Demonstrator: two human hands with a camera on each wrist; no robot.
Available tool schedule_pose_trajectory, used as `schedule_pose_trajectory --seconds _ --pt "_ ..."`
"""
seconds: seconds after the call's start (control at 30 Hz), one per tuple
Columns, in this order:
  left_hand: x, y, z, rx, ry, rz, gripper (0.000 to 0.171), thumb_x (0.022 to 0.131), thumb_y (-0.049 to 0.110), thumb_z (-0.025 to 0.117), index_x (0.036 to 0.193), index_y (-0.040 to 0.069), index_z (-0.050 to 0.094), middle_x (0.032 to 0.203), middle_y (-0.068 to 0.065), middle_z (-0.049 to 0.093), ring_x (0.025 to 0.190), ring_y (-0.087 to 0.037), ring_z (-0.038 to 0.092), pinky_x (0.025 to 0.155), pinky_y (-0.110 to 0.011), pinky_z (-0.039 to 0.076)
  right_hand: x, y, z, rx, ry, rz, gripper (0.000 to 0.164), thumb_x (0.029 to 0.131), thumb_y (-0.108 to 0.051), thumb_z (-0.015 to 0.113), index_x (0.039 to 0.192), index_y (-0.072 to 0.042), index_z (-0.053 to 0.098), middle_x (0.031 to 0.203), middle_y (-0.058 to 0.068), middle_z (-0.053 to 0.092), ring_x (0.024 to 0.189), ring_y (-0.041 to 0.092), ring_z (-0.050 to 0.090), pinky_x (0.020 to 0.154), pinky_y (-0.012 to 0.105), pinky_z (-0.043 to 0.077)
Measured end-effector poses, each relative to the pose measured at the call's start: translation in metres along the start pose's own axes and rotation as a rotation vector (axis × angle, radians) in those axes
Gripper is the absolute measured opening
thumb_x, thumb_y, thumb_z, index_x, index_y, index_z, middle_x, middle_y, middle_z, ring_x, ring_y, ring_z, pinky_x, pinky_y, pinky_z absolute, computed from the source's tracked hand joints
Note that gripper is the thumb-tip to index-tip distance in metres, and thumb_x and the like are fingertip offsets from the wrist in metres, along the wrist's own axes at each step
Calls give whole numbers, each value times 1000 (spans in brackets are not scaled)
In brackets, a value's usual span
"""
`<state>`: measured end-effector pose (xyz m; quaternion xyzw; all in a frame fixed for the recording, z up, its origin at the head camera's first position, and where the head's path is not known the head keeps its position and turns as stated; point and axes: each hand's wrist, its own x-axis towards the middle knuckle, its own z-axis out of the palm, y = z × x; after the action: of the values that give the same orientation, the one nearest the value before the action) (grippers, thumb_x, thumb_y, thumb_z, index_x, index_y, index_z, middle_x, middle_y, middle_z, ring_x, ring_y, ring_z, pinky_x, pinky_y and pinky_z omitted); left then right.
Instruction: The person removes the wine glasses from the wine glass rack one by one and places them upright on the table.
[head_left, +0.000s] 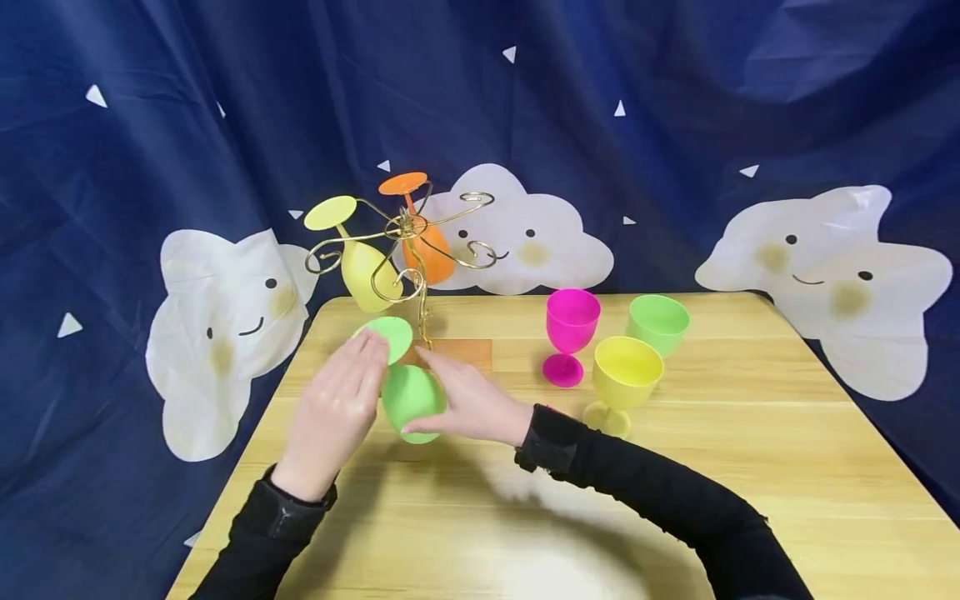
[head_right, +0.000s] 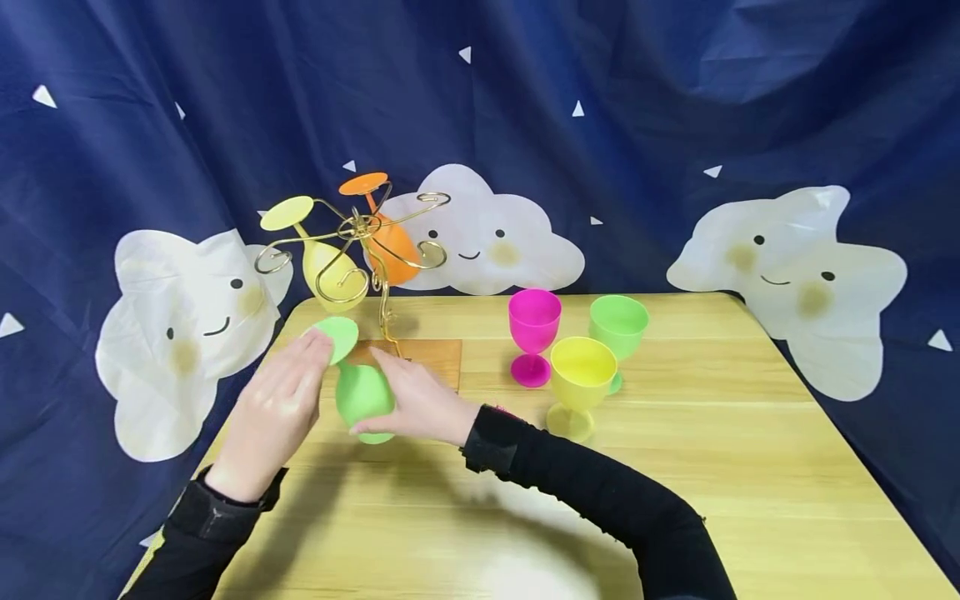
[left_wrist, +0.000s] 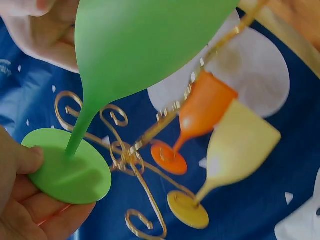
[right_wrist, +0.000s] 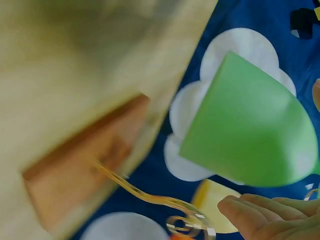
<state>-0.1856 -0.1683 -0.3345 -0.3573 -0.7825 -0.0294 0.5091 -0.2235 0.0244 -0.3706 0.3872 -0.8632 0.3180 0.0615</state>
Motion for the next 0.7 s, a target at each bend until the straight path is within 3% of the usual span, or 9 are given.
schedule_pose_trajectory --seconds 0.17,0.3,0.37,0.43,0.5,0.6,0.7 --pt "1 19 13 -25 29 21 26 96 -8 39 105 -16 62 104 -28 66 96 -39 66 88 -45 53 -13 17 10 94 -21 69 90 71 -43 84 142 -10 41 120 0 60 100 12 59 81 22 51" --pt "-1 27 21 -53 40 42 27 95 -6 40 106 -15 63 103 -26 67 97 -38 66 86 -44 54 -22 31 12 111 -19 60 79 71 -41 85 134 -9 50 115 0 63 98 10 59 82 22 50" --pt "-3 26 26 -123 36 43 28 97 1 42 107 -13 64 104 -25 68 100 -38 65 87 -45 53 -27 38 10 101 -23 52 77 72 -40 84 133 -9 50 115 0 63 99 11 59 83 22 50" --pt "-4 23 29 -252 31 16 31 98 12 46 109 -11 65 108 -24 68 104 -39 64 89 -47 53 -31 46 5 84 -24 46 77 73 -39 84 133 -8 49 115 1 63 100 11 60 85 24 51" --pt "-5 18 32 -402 5 -54 40 100 25 47 116 -8 64 115 -23 66 111 -39 61 94 -45 50 -35 54 -3 51 -14 33 78 73 -38 84 135 -8 47 116 2 63 102 13 61 87 26 51" --pt "-5 10 35 -623 -64 -234 47 101 34 47 128 -3 59 128 -19 60 119 -35 56 102 -37 44 -38 64 -18 -10 31 6 81 73 -35 85 138 -7 44 123 4 60 109 15 59 93 29 49" --pt "-1 2 39 -862 -237 -487 46 103 32 43 138 3 51 137 -14 54 123 -30 54 101 -30 44 -40 69 -35 -62 97 -37 82 73 -28 86 139 -5 44 134 9 55 123 21 53 102 35 44"
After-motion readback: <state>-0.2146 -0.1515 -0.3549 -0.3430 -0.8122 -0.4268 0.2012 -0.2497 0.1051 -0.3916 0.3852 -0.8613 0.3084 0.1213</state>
